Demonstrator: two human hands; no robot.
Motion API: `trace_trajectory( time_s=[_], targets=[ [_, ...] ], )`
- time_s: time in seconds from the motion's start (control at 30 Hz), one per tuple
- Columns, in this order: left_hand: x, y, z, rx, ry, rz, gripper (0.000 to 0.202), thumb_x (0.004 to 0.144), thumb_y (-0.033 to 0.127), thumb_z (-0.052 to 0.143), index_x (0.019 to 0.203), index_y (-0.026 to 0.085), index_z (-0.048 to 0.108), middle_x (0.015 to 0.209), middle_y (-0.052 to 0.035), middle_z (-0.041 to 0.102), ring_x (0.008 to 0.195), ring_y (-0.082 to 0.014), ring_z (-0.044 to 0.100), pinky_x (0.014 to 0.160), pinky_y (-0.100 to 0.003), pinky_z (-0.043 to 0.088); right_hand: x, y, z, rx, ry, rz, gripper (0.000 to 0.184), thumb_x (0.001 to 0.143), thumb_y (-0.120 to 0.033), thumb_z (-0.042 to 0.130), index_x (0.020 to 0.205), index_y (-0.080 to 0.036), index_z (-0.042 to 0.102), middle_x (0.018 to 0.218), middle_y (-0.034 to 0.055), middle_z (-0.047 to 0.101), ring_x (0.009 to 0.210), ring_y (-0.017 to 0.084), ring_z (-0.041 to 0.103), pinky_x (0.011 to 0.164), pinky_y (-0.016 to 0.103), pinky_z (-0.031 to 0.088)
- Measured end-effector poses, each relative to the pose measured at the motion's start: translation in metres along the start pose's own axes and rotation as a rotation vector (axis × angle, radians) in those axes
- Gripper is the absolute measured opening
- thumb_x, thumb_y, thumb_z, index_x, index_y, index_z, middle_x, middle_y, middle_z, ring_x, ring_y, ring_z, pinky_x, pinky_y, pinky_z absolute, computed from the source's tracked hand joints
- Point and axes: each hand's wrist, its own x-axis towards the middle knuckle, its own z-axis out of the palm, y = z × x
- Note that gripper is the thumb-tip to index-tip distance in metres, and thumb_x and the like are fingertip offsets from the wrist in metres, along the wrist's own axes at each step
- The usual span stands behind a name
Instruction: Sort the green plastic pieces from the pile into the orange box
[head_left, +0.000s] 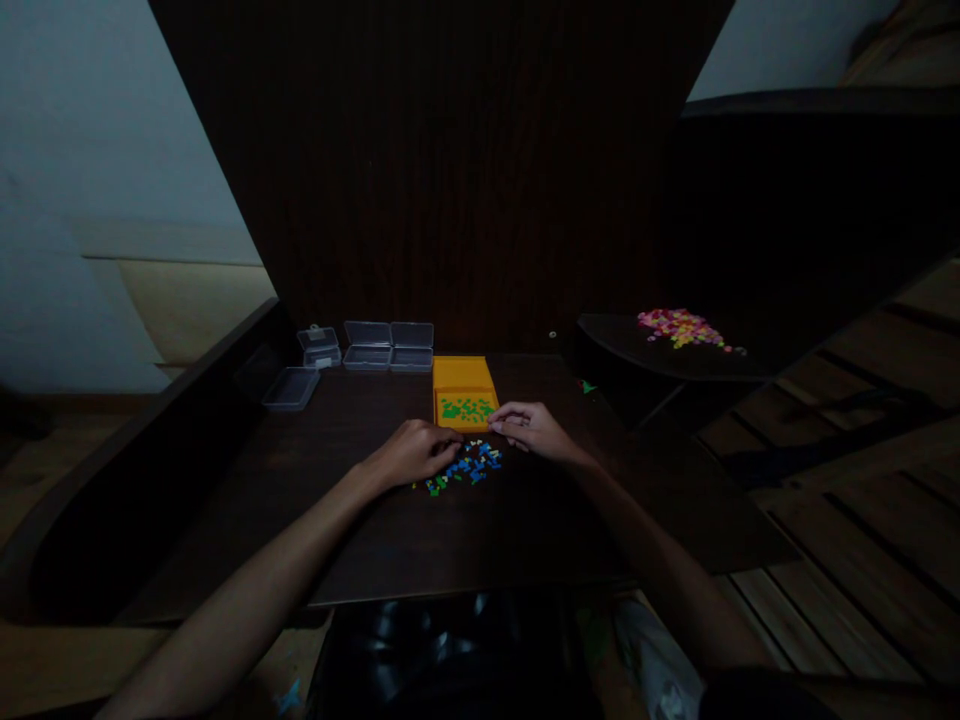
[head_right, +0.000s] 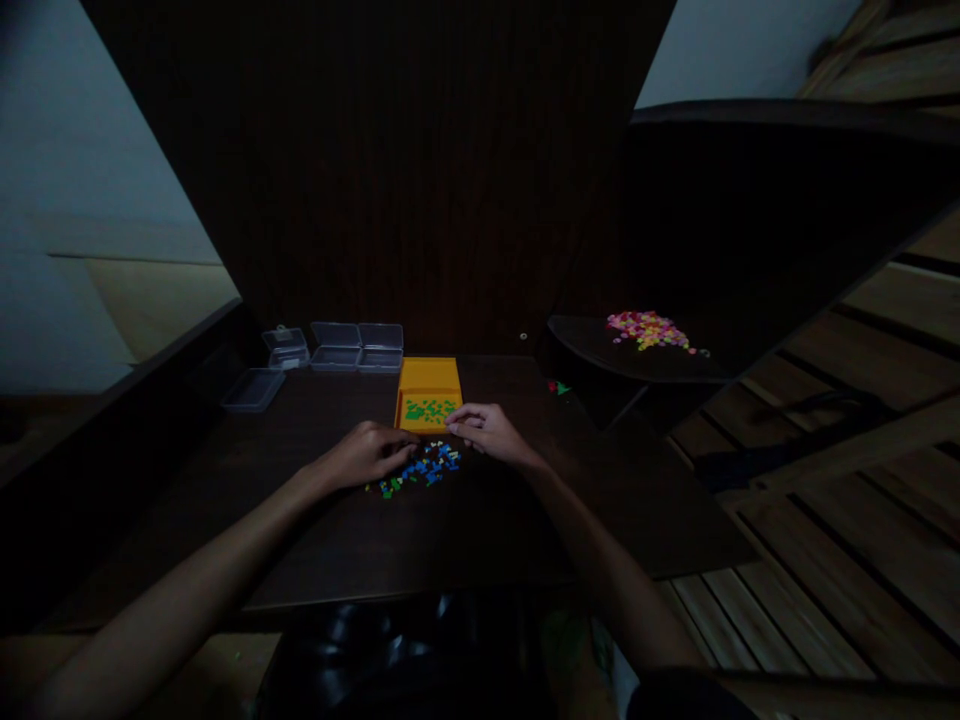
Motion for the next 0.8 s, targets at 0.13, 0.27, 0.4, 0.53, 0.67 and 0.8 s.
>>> trace_trajectory(
  time_s=[0.13, 0.27, 0.4, 0.53, 0.67, 0.8],
  targets=[
    [-0.002, 0.000, 0.003, 0.014, 0.080, 0.004, 0.026, 0.092, 0.025, 0.051, 0.103, 0.016, 0.072, 0.073, -0.0037, 0.074, 0.057, -0.0121, 0.065, 0.057, -0.020, 0.043, 0.006, 0.002, -0.004, -0.058, 0.033, -0.058, 0.031, 0.071, -0.042, 0.071, 0.084, -0.013, 0.071, 0.076, 0.0042, 0.067, 0.053, 0.009, 0.051, 0.046, 0.021, 0.037],
    [-0.003, 0.002, 0.005, 0.018, 0.149, 0.005, 0.028, 0.093, 0.025, 0.049, 0.104, 0.015, 0.072, 0.071, -0.0039, 0.074, 0.054, -0.0120, 0.064, 0.053, -0.020, 0.042, 0.016, 0.002, -0.010, -0.195, 0.057, -0.138, 0.027, 0.075, -0.038, 0.067, 0.083, -0.013, 0.072, 0.074, 0.0032, 0.066, 0.055, 0.010, 0.052, 0.051, 0.023, 0.040],
    [-0.003, 0.003, 0.005, 0.041, 0.146, 0.014, 0.028, 0.092, 0.025, 0.049, 0.105, 0.015, 0.072, 0.072, -0.0045, 0.074, 0.057, -0.0131, 0.066, 0.055, -0.020, 0.043, 0.027, -0.003, -0.014, -0.423, 0.064, -0.209, 0.019, 0.080, -0.026, 0.063, 0.088, -0.012, 0.073, 0.060, -0.0005, 0.061, 0.053, 0.011, 0.050, 0.052, 0.023, 0.038],
    [-0.003, 0.005, 0.005, 0.036, 0.127, 0.022, 0.027, 0.092, 0.023, 0.050, 0.104, 0.015, 0.072, 0.068, -0.0038, 0.073, 0.053, -0.0118, 0.063, 0.054, -0.020, 0.043, 0.037, -0.009, -0.011, -0.662, 0.007, -0.310, 0.014, 0.082, -0.013, 0.059, 0.085, -0.013, 0.073, 0.078, 0.0050, 0.069, 0.066, 0.013, 0.058, 0.062, 0.024, 0.043],
    [-0.002, 0.006, 0.006, 0.021, 0.123, 0.013, 0.026, 0.092, 0.024, 0.050, 0.103, 0.015, 0.072, 0.066, -0.0027, 0.071, 0.053, -0.0115, 0.062, 0.054, -0.020, 0.043, 0.046, -0.009, -0.007, -0.826, -0.051, -0.348, 0.016, 0.084, -0.008, 0.058, 0.087, -0.013, 0.072, 0.089, 0.0080, 0.070, 0.080, 0.016, 0.062, 0.074, 0.026, 0.045],
    [-0.003, 0.009, 0.005, 0.022, 0.104, 0.005, 0.026, 0.092, 0.025, 0.050, 0.103, 0.016, 0.072, 0.064, -0.0018, 0.070, 0.052, -0.0112, 0.062, 0.053, -0.020, 0.041, 0.053, -0.006, -0.007, -0.914, -0.069, -0.359, 0.014, 0.084, -0.009, 0.060, 0.088, -0.016, 0.072, 0.092, 0.0083, 0.068, 0.089, 0.019, 0.061, 0.079, 0.029, 0.046]
  ],
)
